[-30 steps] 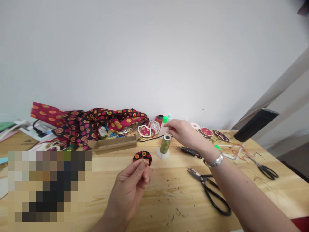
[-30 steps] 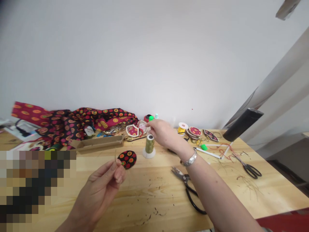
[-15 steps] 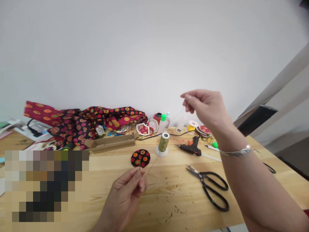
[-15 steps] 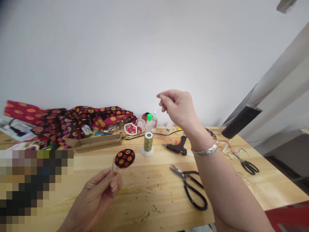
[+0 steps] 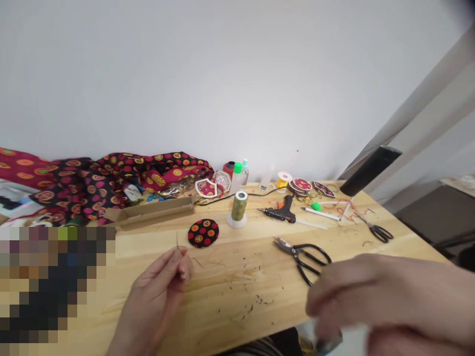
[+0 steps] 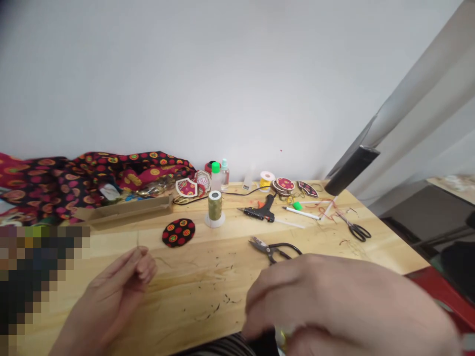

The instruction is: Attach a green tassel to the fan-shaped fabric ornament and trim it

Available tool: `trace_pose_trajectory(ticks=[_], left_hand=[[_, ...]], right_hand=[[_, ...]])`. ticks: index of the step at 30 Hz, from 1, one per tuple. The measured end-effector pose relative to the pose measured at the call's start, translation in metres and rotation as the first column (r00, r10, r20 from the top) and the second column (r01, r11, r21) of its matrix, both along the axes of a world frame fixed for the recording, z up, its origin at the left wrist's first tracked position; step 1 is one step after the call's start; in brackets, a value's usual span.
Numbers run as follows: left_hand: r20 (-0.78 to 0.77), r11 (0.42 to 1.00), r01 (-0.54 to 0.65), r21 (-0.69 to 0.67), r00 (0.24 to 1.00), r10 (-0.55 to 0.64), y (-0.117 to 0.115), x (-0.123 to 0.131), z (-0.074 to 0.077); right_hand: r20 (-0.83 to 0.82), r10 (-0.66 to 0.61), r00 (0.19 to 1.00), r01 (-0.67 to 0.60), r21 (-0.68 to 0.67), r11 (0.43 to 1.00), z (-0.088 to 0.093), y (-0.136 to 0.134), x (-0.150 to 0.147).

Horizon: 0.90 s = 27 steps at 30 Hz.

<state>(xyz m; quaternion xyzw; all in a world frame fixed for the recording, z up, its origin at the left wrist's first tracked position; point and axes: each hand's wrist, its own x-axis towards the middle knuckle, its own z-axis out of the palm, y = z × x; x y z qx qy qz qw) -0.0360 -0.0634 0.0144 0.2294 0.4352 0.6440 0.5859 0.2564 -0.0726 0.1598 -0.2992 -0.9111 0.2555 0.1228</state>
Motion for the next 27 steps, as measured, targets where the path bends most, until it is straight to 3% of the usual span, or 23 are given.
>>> trace_pose_trajectory(ticks=[1, 2, 5, 7, 9, 15, 20, 22, 24, 27], left_hand=[[-0.003, 1.000, -0.016, 0.010, 1.000, 0.016, 0.000, 0.000, 0.002], [-0.005, 1.000, -0.018, 0.016, 1.000, 0.018, 0.000, 0.000, 0.004], [-0.010, 1.000, 0.018, 0.010, 1.000, -0.018, -0.001, 0.004, 0.009], [-0.012, 0.999, 0.054, -0.004, 0.998, -0.054, -0.001, 0.009, 0.011], [-0.014, 0.997, 0.082, -0.007, 0.996, -0.082, -0.002, 0.014, 0.010], [-0.021, 0.995, 0.099, -0.032, 0.995, -0.100, -0.002, 0.024, 0.008], [-0.029, 0.992, 0.113, -0.048, 0.993, -0.115, -0.002, 0.025, 0.009], [-0.025, 0.992, 0.120, -0.044, 0.992, -0.121, -0.003, 0.026, 0.009], [-0.012, 0.991, 0.125, -0.037, 0.992, -0.126, -0.003, 0.028, 0.010], [0.004, 0.988, 0.147, -0.046, 0.989, -0.147, -0.003, 0.030, 0.010]], right_hand=[[0.156, -0.001, 0.988, 0.024, -0.146, 0.989, -0.017, 0.003, 0.006], [0.222, -0.156, 0.963, 0.193, -0.156, 0.969, -0.036, 0.008, 0.013], [0.335, -0.487, 0.806, 0.519, -0.006, 0.855, -0.092, 0.020, 0.032], [0.338, -0.550, 0.763, 0.573, 0.037, 0.818, -0.120, 0.022, 0.040], [0.323, -0.587, 0.742, 0.601, 0.066, 0.796, -0.135, 0.020, 0.043], [0.344, -0.607, 0.717, 0.595, 0.151, 0.789, -0.137, 0.026, 0.048], [0.430, -0.662, 0.614, 0.610, 0.273, 0.743, -0.129, 0.042, 0.046], [0.322, -0.661, 0.677, 0.613, 0.250, 0.749, -0.117, 0.044, 0.025], [0.105, -0.580, 0.808, 0.571, 0.109, 0.814, -0.103, 0.041, -0.001], [-0.167, -0.369, 0.914, 0.342, -0.172, 0.924, -0.103, 0.014, -0.022]])
